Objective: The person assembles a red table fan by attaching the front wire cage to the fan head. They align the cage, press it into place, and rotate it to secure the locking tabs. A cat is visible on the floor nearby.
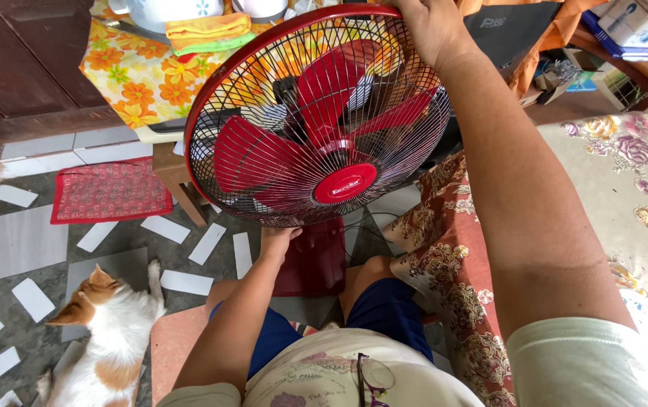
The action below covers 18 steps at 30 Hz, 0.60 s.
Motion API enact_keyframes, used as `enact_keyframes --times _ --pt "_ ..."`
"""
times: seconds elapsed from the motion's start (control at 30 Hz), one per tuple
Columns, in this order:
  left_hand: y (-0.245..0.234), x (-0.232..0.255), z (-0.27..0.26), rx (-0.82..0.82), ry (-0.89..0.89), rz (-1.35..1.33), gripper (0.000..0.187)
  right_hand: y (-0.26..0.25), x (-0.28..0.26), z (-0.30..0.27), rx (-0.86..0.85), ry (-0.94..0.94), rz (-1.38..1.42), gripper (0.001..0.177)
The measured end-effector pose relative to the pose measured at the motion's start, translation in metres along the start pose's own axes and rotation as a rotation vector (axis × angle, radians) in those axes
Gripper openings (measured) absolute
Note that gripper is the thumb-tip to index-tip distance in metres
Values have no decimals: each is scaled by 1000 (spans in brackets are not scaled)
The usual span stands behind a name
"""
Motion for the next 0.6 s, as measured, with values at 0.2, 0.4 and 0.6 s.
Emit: enact_keyframes --times 0.2,0.4,0.6 --pt "4 -2 5 -20 -100 -61 46 -2 -7 -3 8 28 -65 57" --pt "1 -3 12 -45 -165 5 33 2 -19 -9 -28 55 -101 56" --pt "-8 -10 18 -23 -86 25 32 2 -23 -11 15 64 -165 56"
Point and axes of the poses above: each hand's wrist, its own z-axis towards the middle knuckle, its own y-axis out of the palm, x = y × z, the point moved 2 cm from there along z, towards the middle knuckle, and after that the axes turned 6 degrees about -x, right-handed, at the moved point
